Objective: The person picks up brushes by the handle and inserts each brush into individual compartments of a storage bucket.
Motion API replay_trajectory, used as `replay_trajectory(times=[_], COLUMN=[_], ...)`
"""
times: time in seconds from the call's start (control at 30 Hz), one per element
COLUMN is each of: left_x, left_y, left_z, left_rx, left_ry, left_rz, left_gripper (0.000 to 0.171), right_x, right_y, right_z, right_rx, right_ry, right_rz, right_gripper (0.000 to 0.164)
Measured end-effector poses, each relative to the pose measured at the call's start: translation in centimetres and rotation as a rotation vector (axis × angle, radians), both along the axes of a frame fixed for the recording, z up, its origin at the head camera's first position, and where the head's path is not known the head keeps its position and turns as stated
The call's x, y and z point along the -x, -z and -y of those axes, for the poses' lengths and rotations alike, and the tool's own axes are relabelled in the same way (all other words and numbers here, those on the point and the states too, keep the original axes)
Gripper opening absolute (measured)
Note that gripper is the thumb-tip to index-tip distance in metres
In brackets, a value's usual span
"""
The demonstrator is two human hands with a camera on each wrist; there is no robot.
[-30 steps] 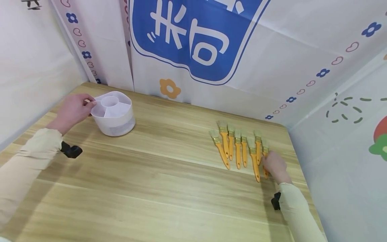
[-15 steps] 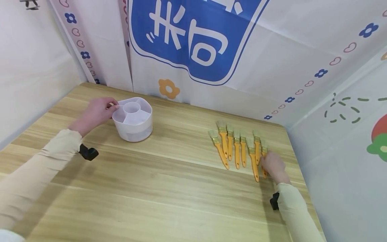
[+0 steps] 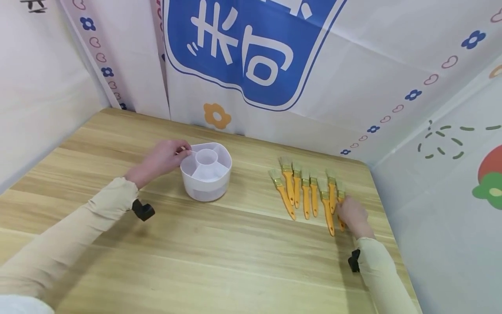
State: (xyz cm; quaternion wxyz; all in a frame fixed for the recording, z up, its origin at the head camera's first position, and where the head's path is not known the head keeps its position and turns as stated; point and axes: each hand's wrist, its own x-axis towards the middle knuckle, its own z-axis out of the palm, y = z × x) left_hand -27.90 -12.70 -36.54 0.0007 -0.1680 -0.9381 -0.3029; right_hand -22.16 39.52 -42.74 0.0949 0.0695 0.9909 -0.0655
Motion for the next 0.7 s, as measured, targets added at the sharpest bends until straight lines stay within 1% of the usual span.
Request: replay_trajectory(times=[0.13, 0.3, 0.4, 0.53, 0.7], left_x=[-0.1, 0.1, 0.3, 0.5, 0.6], left_y=[-0.3, -0.6, -0.6, -0.1, 0.4], left_z=[-1.5, -2.5, -2.7, -2.5, -2.0], left_rx=[-0.001, 0.002, -0.002, -0.027, -0.052], left_ry=[0.050, 0.082, 0.104, 0.119, 0.129], left_rz=[-0.012, -0.026, -0.020, -0.004, -0.025], left_gripper=[0.022, 0.020, 0.020, 0.019, 0.024], right_x=[0.0, -0.1, -0.1, 0.1, 0.3], right_y=[0.0, -0.2, -0.3, -0.2, -0.1], right_z=[0.2, 0.2, 0.1, 0.1, 0.2], right_rx=[0.003, 0.010, 0.008, -0.001, -0.003], right_ry=[0.003, 0.007, 0.010, 0.007, 0.012], right_rz=[0.003, 0.025, 0.032, 0.036, 0.044], right_gripper=[0.031, 0.033, 0.033, 0.033, 0.035])
